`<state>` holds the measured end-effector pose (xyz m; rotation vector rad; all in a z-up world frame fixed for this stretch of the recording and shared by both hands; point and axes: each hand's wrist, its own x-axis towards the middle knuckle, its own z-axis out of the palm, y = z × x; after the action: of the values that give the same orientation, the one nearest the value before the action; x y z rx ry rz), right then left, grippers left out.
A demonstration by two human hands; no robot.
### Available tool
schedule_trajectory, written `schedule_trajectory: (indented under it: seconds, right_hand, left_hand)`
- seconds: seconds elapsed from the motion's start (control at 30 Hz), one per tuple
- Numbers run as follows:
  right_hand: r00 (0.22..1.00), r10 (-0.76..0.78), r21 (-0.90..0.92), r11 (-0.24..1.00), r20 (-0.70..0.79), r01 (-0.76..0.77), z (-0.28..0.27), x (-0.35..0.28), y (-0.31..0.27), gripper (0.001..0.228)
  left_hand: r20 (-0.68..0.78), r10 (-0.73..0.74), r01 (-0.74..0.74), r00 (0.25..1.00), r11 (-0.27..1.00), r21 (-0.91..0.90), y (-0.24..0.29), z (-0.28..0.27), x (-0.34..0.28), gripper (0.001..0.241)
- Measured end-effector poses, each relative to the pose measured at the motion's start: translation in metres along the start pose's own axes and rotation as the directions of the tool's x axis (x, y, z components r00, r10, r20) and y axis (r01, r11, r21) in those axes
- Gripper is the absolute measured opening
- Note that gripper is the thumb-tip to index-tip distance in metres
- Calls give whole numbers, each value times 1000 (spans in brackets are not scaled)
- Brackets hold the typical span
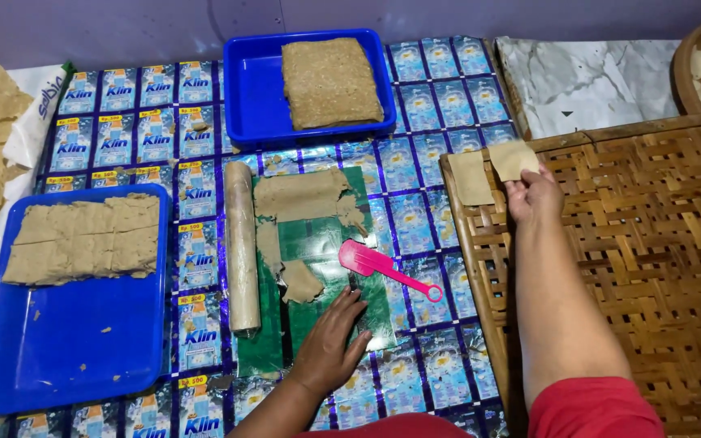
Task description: Rolling out dough and cutting it into square pieces using a scraper.
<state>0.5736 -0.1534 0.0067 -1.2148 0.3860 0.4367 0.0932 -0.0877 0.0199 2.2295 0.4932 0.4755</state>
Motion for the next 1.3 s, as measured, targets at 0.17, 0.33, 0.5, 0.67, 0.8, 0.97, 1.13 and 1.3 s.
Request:
schedule_trajectory:
  seconds: [0.17, 0.33, 0.5, 0.67, 0.8, 0.97, 1.13, 1.3]
  right_hand:
    - [995, -102, -50, 994, 15, 102, -20, 19, 21, 39]
    - [991, -128, -93, 987, 42, 131, -29, 13, 23, 39]
    - [993, -113, -215, 970, 23, 116, -32, -3, 17, 40]
    - [984, -144, -220, 962, 100, 163, -41, 15, 24, 37]
    - [972, -165, -380, 899, 166, 217, -23, -26, 8, 41]
    - [907, -377, -807, 467, 188, 361, -35, -15, 5, 47]
    - [721, -437, -760, 121, 537, 639, -1, -174, 34, 27]
    - [535, 26, -491, -362, 845, 793, -8, -246, 117, 42]
  left_hand:
    - [3, -6, 6, 1000, 1000, 18, -3, 2, 1, 45]
    - [-15, 13, -13, 1000, 1000, 20, -3, 3, 0, 45]
    - [-3, 4, -4, 1000, 1000, 31, -2, 2, 0, 44]
    - [-7, 12, -11, 1000, 999, 36, -3, 3, -1, 44]
    - [-7, 10, -9, 1000, 999, 45, -3, 3, -1, 44]
    - [-21, 17, -17, 1000, 1000, 12, -3, 2, -1, 44]
    - [-37, -26, 22, 999, 995, -93, 0, -5, -1, 46]
    - [15, -82, 83, 997, 979, -185, 11, -31, 4, 41]
